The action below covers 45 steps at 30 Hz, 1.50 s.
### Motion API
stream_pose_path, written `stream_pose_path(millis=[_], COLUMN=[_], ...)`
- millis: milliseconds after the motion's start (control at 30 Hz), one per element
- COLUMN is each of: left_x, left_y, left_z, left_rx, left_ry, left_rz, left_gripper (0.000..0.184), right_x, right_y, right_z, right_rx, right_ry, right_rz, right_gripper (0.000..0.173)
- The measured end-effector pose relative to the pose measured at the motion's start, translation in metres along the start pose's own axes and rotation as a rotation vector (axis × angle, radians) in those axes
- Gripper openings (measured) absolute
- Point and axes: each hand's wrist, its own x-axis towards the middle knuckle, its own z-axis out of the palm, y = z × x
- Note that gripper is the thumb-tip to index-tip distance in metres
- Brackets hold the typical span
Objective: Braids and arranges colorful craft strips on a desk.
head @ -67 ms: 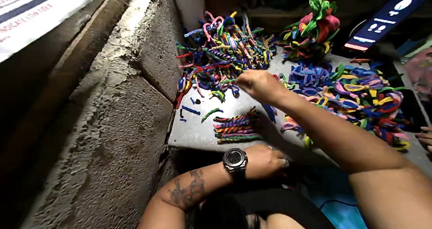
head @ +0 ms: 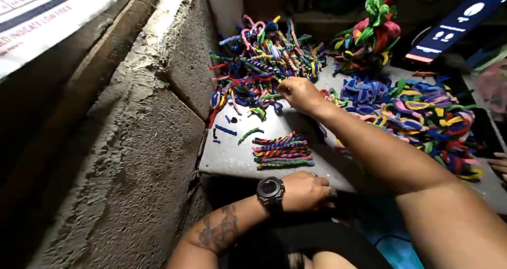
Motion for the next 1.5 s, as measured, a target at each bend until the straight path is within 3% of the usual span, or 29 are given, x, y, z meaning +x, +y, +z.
stream_pose_path(millis=[200, 267, 367, 467, 600, 733, 800, 1000, 1167, 1300, 1400, 1500], left_x=[-0.037, -0.052, -0.070, -0.074, -0.062, -0.046, -0.040, -0.050, -0.063, -0.060, -0.043, -0.028], left_y=[-0.013, -0.017, -0.025, -0.034, -0.038, -0.041, -0.042, -0.041, -0.043, -0.042, -0.034, -0.029], left_z=[-0.007, -0.017, -0.037, -0.056, -0.089, -0.100, -0.094, -0.082, -0.075, -0.071, -0.058, -0.048], left_rx=[-0.029, -0.084, -0.230, -0.379, -0.580, -0.715, -0.735, -0.888, -0.955, -0.878, -0.870, -0.989], left_ry=[0.368, 0.520, 0.781, 1.057, 1.229, 1.253, 1.278, 1.293, 1.290, 1.290, 1.178, 1.077], left_rz=[-0.002, -0.052, -0.195, -0.310, -0.363, -0.236, -0.169, -0.234, -0.265, -0.234, -0.161, -0.106], left_gripper=[0.023, 0.022, 0.022, 0.023, 0.031, 0.022, 0.011, 0.020, 0.017, 0.016, 0.016, 0.016], right_x=[0.022, 0.023, 0.020, 0.012, -0.008, -0.033, -0.049, -0.116, -0.159, -0.169, -0.165, -0.161], right_y=[0.002, 0.000, -0.011, -0.033, -0.062, -0.071, -0.073, -0.056, -0.046, -0.049, -0.060, -0.064], right_z=[0.031, 0.025, 0.004, -0.023, -0.045, -0.041, -0.035, 0.001, 0.012, 0.001, -0.002, 0.006], right_rx=[-0.109, -0.083, -0.002, 0.261, 0.920, 1.087, 1.077, 0.911, 0.891, 0.702, 0.537, 0.439], right_ry=[-0.135, -0.071, 0.178, 0.320, 0.000, -0.194, -0.198, -0.166, -0.061, 0.166, 0.223, 0.273], right_rz=[0.182, 0.159, 0.015, -0.091, 0.001, 0.097, 0.148, 0.190, 0.203, 0.249, 0.122, 0.017], right_gripper=[0.020, 0.022, 0.023, 0.019, 0.007, 0.011, 0.014, 0.016, 0.020, 0.021, 0.028, 0.020])
